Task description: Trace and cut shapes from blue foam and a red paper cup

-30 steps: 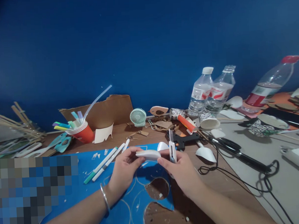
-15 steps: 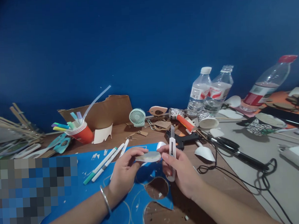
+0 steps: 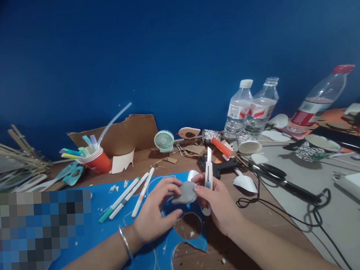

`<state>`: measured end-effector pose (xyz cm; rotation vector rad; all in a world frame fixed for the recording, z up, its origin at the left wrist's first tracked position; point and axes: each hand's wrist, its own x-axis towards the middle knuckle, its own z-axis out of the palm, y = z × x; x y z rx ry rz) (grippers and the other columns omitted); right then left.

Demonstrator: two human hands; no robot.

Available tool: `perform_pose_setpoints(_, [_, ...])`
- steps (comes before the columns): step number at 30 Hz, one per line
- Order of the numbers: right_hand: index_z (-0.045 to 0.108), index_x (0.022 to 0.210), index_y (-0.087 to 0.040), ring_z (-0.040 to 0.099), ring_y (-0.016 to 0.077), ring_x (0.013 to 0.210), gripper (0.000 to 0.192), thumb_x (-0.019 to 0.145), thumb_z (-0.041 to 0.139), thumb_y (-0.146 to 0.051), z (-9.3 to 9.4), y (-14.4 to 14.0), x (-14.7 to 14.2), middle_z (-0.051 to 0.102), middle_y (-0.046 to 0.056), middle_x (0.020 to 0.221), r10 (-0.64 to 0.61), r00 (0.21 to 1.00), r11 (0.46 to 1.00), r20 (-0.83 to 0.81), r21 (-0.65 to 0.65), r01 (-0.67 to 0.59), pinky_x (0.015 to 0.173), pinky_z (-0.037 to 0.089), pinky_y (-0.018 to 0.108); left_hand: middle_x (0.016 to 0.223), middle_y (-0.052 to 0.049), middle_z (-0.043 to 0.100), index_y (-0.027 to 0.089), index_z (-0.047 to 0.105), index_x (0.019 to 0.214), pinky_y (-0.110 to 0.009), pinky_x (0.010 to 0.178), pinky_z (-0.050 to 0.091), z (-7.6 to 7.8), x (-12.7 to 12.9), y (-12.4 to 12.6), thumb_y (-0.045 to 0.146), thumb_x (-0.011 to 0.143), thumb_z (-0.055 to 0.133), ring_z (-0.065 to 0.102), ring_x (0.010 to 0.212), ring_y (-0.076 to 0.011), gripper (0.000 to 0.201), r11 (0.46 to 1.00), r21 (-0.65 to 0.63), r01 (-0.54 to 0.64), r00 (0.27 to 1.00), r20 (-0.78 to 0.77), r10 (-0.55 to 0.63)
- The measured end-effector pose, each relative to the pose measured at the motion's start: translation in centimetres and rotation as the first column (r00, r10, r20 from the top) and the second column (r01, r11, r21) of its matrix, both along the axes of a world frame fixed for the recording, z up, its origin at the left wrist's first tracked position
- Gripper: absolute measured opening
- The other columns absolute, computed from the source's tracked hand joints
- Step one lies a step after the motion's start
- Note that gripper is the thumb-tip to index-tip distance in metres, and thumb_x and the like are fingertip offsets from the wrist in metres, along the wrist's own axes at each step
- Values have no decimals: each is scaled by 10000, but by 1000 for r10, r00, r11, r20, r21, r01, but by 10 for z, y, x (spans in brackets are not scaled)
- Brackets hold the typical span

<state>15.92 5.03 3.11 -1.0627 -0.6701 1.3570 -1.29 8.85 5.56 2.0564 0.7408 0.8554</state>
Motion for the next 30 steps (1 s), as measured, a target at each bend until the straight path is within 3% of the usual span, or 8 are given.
perform_pose_setpoints(4, [562, 832, -184, 331, 34, 422, 204, 681, 677, -261, 1, 0, -1, 431, -75, 533, -13, 998, 1000, 69, 22, 12, 402, 219, 181, 985, -19, 510, 201, 498, 812, -290, 811, 430, -3, 2, 0, 148, 723, 609, 489, 970, -158, 152, 990, -126, -68, 997, 17, 70])
perform_pose_setpoints(9, [576, 869, -174, 310, 39, 403, 228, 703, 675, -295, 2, -1, -2, 372, -94, 437, 35, 995, 999, 88, 37, -39, 399, 186, 186, 940, 6, 510, 232, 473, 927, -274, 775, 446, -9, 5, 3, 135, 708, 625, 515, 894, -134, 283, 908, -407, -97, 982, 110, 154])
perform_pose_setpoints(11, [586, 884, -164, 309, 39, 413, 238, 711, 668, -306, 3, 0, -2, 380, -90, 445, 42, 997, 998, 72, 36, -44, 407, 193, 188, 944, 8, 508, 235, 466, 953, -266, 775, 445, -9, 5, 5, 128, 700, 628, 514, 898, -130, 319, 882, -457, -114, 969, 145, 200])
perform_pose_setpoints(14, [589, 854, -155, 317, 37, 423, 244, 684, 693, -296, 4, 0, -3, 388, -90, 448, 54, 994, 999, 94, -15, -52, 417, 207, 188, 958, 8, 514, 234, 469, 967, -260, 785, 436, -8, 6, 6, 119, 689, 633, 510, 913, -127, 343, 869, -471, -150, 954, 162, 252])
perform_pose_setpoints(17, [578, 832, -158, 308, 37, 407, 267, 662, 708, -317, 4, 1, -5, 379, -97, 422, 69, 991, 996, 118, -63, -62, 407, 189, 191, 934, 10, 530, 227, 488, 948, -257, 786, 436, -8, 6, 7, 124, 698, 625, 515, 900, -125, 303, 869, -477, -129, 960, 159, 230])
perform_pose_setpoints(23, [566, 806, -158, 290, 38, 404, 268, 678, 689, -359, 2, 0, -4, 364, -97, 414, 51, 994, 998, 99, -38, -48, 411, 184, 199, 959, -15, 552, 220, 485, 974, -273, 737, 466, -10, 5, 7, 158, 726, 598, 545, 855, -140, 280, 861, -498, -101, 959, 181, 217])
perform_pose_setpoints(30, [537, 762, -158, 304, 47, 415, 260, 689, 677, -365, -1, 2, -4, 369, -94, 420, -41, 992, 998, 121, -48, 47, 419, 188, 205, 915, -23, 585, 218, 452, 975, -310, 716, 482, -11, 3, 13, 246, 757, 569, 574, 806, -157, 249, 804, -513, -301, 839, 258, 479])
